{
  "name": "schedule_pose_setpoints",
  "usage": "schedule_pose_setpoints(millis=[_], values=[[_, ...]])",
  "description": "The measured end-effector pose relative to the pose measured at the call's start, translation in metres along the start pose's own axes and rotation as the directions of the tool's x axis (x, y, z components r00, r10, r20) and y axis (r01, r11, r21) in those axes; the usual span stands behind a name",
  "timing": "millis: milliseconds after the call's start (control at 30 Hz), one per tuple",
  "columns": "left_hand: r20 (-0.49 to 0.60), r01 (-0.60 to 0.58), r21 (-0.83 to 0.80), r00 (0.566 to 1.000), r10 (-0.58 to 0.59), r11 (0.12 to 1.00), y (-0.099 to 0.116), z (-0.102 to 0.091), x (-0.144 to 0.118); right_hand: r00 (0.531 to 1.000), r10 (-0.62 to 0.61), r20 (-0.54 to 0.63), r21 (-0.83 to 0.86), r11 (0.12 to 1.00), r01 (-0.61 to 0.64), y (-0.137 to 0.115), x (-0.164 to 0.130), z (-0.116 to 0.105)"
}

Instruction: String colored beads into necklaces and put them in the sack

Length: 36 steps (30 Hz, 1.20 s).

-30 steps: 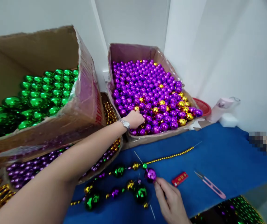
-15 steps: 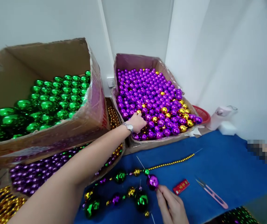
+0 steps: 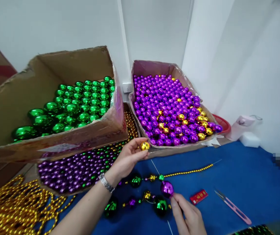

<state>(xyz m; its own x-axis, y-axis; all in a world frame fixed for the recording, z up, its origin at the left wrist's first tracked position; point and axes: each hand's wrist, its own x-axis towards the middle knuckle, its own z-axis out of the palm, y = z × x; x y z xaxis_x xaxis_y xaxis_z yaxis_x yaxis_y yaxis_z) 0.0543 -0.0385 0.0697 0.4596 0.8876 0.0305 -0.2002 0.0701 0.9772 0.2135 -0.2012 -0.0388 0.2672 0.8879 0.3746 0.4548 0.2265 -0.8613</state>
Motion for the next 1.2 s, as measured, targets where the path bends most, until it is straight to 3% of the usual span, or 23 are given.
schedule_pose_setpoints(millis=[200, 333, 633, 900, 1200], values=[[-0.114, 0.137, -0.435, 0.972, -0.205, 0.89, -0.028, -0.011, -0.036, 0.99, -0.063, 0.123, -0.022, 0.998, 0.066, -0.002, -0.003, 0.007], [-0.167, 0.135, -0.546, 0.95, -0.265, 0.827, -0.038, -0.014, -0.046, 0.972, -0.144, 0.188, -0.062, 0.985, 0.158, -0.001, -0.005, 0.011], [-0.241, 0.099, -0.515, 0.937, -0.254, 0.852, -0.038, -0.017, -0.057, 0.957, -0.179, 0.23, -0.133, 0.968, 0.213, 0.0, -0.007, 0.013], [-0.209, 0.083, -0.346, 0.964, -0.163, 0.935, -0.04, -0.012, -0.067, 0.948, -0.241, 0.209, -0.198, 0.939, 0.282, 0.003, -0.004, 0.016], [-0.162, 0.118, -0.396, 0.967, -0.196, 0.911, -0.055, -0.011, -0.078, 0.941, -0.233, 0.248, -0.19, 0.94, 0.283, 0.005, -0.005, 0.019]])
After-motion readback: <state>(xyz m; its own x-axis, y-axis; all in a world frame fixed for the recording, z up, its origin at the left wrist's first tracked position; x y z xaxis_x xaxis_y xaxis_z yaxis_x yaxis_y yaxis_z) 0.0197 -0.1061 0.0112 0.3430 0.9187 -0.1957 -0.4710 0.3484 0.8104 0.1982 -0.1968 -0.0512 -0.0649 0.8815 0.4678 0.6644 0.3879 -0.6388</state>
